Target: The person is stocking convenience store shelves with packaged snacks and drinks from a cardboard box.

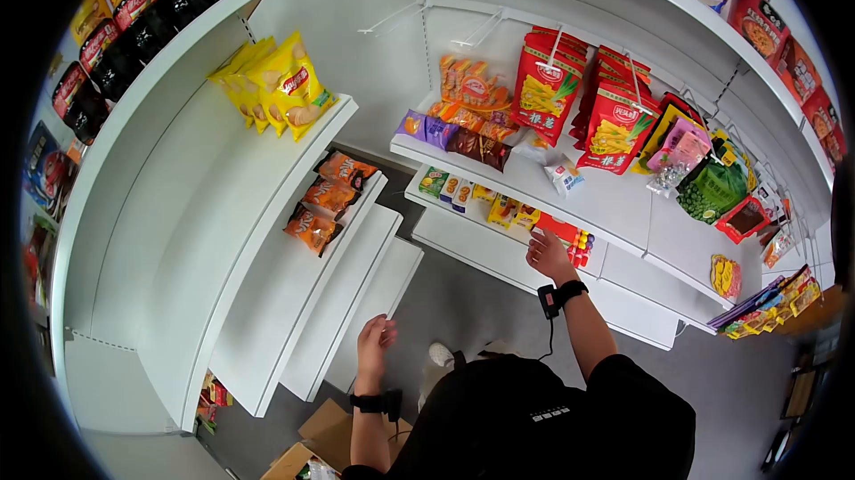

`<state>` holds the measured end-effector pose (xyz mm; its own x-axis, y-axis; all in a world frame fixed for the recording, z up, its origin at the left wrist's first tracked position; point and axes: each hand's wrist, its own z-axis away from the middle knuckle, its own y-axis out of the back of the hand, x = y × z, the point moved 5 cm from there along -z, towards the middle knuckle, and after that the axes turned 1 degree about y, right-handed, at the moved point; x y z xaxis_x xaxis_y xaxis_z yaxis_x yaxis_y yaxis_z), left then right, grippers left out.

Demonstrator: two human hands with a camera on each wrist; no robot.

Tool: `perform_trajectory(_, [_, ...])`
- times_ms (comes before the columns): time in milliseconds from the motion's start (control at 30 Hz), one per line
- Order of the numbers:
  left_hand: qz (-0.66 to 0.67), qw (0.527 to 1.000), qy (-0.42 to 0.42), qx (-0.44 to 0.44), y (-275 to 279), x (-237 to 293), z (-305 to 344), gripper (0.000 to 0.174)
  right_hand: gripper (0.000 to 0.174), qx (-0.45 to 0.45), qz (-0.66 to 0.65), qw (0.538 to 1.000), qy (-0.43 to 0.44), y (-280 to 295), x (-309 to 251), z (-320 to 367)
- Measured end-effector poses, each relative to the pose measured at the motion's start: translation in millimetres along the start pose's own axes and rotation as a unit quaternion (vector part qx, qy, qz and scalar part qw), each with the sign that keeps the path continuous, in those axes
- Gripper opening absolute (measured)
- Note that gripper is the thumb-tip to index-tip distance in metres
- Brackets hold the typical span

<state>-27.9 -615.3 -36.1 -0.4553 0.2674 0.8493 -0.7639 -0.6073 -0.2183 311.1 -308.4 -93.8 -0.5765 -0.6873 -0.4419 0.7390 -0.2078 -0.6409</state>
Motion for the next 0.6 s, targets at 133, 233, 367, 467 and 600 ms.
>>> perform_trajectory(133, [0.012,1.0,0.008,0.02,-16,-15,21,0.04,0.034,-0.021,0.007,1.0,0.003,0,-25,3])
perform_trajectory(233, [0.025,0.999,0.002,0.036,-29,-30,43,0.04,0.033,-0.036,0.024,0.999,0.004,9,-32,4])
perform_trajectory(367, [0.057,0.996,0.001,0.068,-39,-55,64,0.038,0.033,-0.024,0.028,0.998,-0.044,16,-30,10])
perform_trajectory(467, [0.076,0.992,0.015,0.101,-41,-76,89,0.037,0.034,-0.031,0.051,0.995,-0.075,21,-19,7])
perform_trajectory(600, [0.097,0.985,0.011,0.143,-35,-101,122,0.036,0.035,-0.072,0.069,0.986,-0.131,22,8,-5])
